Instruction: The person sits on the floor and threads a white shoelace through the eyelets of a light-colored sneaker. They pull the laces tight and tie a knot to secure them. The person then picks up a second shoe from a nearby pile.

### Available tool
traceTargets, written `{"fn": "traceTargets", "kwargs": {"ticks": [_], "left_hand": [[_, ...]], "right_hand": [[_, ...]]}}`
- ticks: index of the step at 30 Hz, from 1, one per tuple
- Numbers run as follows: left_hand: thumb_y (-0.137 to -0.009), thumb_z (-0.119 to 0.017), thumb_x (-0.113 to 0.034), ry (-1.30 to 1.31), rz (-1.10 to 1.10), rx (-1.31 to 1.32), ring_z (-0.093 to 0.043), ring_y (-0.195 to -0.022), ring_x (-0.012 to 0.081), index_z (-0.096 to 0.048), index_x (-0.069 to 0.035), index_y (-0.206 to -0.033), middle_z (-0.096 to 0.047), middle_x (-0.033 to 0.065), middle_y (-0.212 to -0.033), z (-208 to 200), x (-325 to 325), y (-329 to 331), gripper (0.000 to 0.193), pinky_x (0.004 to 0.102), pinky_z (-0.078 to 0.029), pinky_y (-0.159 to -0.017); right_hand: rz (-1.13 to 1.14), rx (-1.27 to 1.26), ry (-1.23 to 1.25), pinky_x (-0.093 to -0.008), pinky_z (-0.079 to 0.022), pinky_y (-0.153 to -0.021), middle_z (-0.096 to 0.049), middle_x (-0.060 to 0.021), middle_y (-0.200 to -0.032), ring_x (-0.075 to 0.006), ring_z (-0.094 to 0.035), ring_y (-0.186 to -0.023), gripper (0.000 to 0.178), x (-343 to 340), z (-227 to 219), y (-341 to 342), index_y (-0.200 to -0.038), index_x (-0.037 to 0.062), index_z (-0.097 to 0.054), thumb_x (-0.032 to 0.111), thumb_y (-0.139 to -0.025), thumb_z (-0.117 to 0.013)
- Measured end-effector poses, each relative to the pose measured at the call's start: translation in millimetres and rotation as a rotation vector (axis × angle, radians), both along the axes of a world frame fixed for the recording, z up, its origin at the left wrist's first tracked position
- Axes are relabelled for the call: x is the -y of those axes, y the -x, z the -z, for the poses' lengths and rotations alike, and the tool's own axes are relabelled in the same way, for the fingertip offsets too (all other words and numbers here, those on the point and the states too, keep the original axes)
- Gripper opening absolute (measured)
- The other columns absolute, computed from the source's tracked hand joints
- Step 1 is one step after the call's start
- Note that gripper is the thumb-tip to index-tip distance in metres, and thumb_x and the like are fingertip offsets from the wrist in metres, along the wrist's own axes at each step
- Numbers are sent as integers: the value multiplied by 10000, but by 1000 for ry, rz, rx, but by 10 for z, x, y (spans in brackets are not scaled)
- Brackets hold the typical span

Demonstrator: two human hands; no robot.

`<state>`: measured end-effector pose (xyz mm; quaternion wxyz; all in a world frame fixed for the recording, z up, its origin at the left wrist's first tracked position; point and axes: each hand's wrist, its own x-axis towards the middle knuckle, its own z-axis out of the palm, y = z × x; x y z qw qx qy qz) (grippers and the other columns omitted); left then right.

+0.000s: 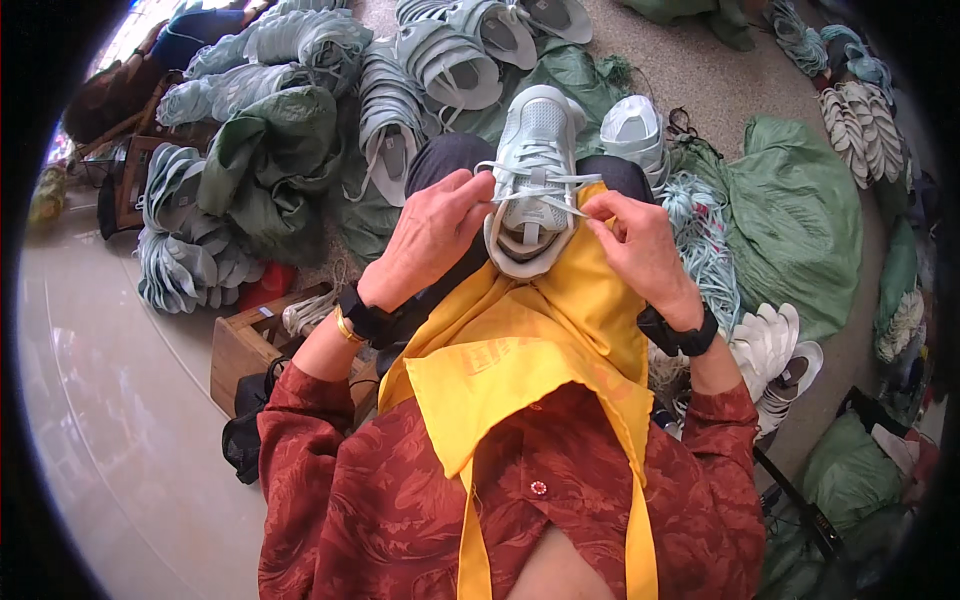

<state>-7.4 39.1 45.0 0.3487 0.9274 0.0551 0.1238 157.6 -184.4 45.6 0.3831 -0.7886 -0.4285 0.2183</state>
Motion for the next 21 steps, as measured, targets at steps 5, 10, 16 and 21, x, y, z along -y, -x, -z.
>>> {"fn": "traceTargets", "kwargs": {"ticks": [5, 10, 16, 21], "left_hand": [[-927, -635, -47, -67, -36, 26, -588, -763, 388, -535, -24, -944, -554, 155, -844, -117, 25, -23, 104, 434, -472, -646], [-904, -652, -53, -113, -37, 3, -589, -791, 365, -544, -27, -925, -567, 135, -832, -56, -55, 38, 113, 425, -474, -679], [-885, -662, -59, -204, -17, -41, -562, -828, 313, -564, -31, -883, -593, 106, -807, -3, -135, 150, 102, 406, -463, -740], [-871, -668, -39, -148, -80, -91, -554, -807, 298, -586, -24, -881, -608, 100, -802, -18, -276, 315, 84, 395, -461, -722]], "right_hand": [[31, 140, -114, -409, -534, -713, -683, -167, -889, -353, -681, -819, 96, 22, -5, -17, -971, 2, -656, 8, -877, -675], [49, 265, -123, -403, -530, -724, -676, -155, -889, -356, -675, -840, 86, 98, -98, -108, -965, 8, -663, 9, -880, -675], [119, 222, -73, -398, -535, -726, -709, -151, -900, -343, -685, -819, 74, 387, 22, -243, -949, 5, -700, 18, -878, -687], [200, 217, 23, -285, -510, -590, -733, -108, -840, -170, -673, -629, 111, 688, 69, -355, -975, -5, -737, 8, -867, -715]]}}
